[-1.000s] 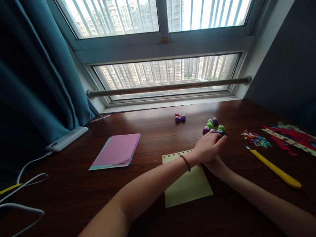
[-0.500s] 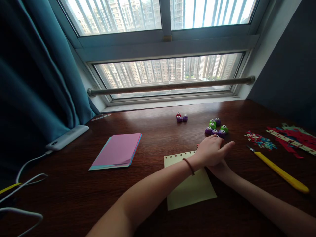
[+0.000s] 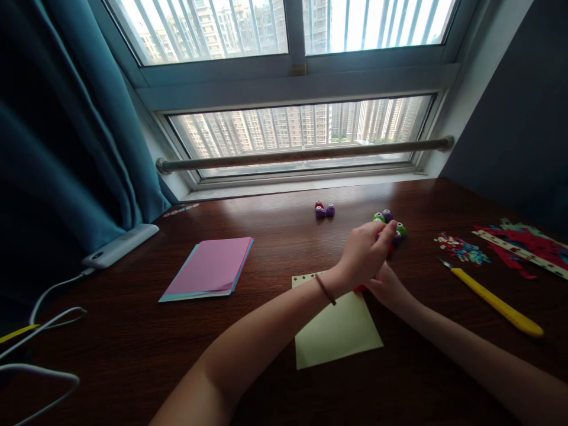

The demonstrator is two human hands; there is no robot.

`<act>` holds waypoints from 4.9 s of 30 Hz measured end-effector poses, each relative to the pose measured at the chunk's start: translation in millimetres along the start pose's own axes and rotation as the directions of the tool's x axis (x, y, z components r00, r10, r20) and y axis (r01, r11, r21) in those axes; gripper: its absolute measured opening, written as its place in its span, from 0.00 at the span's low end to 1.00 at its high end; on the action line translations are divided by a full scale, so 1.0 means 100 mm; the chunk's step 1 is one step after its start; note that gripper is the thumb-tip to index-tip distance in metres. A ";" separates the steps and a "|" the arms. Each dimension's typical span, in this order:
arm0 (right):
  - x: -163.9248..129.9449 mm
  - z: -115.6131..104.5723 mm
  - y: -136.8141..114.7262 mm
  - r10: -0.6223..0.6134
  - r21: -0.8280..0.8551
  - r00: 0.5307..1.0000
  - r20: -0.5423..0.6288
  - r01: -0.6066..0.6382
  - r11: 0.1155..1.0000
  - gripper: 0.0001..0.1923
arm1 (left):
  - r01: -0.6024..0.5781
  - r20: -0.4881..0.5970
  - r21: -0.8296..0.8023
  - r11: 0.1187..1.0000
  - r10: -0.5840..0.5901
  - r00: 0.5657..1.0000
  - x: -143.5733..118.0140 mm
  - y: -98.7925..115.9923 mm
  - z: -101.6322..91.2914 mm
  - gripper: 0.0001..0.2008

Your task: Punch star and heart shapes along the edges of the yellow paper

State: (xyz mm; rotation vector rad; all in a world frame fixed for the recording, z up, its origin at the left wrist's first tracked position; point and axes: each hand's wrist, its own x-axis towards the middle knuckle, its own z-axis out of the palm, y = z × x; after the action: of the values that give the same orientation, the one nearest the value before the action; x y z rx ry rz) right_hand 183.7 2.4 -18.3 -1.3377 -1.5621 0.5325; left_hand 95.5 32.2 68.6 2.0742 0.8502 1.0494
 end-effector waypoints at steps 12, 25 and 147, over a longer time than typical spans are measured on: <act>0.04 -0.28 -0.01 0.034 -0.010 0.921 0.388 -0.033 0.999 0.21 | -0.162 0.341 0.511 0.844 -0.026 0.940 -1.07 -0.35 -0.60 0.29; 0.18 -0.54 0.02 0.175 0.086 0.929 0.327 -0.214 0.973 0.19 | -0.140 0.426 0.584 0.800 -0.155 0.891 -1.21 -0.49 -0.57 0.33; -0.65 -0.17 -0.89 0.347 0.612 0.701 0.624 -0.713 0.342 0.08 | 0.589 0.469 -0.659 0.468 -0.357 0.808 -1.36 0.00 -0.65 0.08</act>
State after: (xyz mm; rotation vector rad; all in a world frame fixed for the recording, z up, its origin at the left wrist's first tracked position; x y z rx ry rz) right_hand 149.8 -88.4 36.9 -0.9441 -0.7949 1.8445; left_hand -23.0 -56.6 41.3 1.0633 0.6025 0.6111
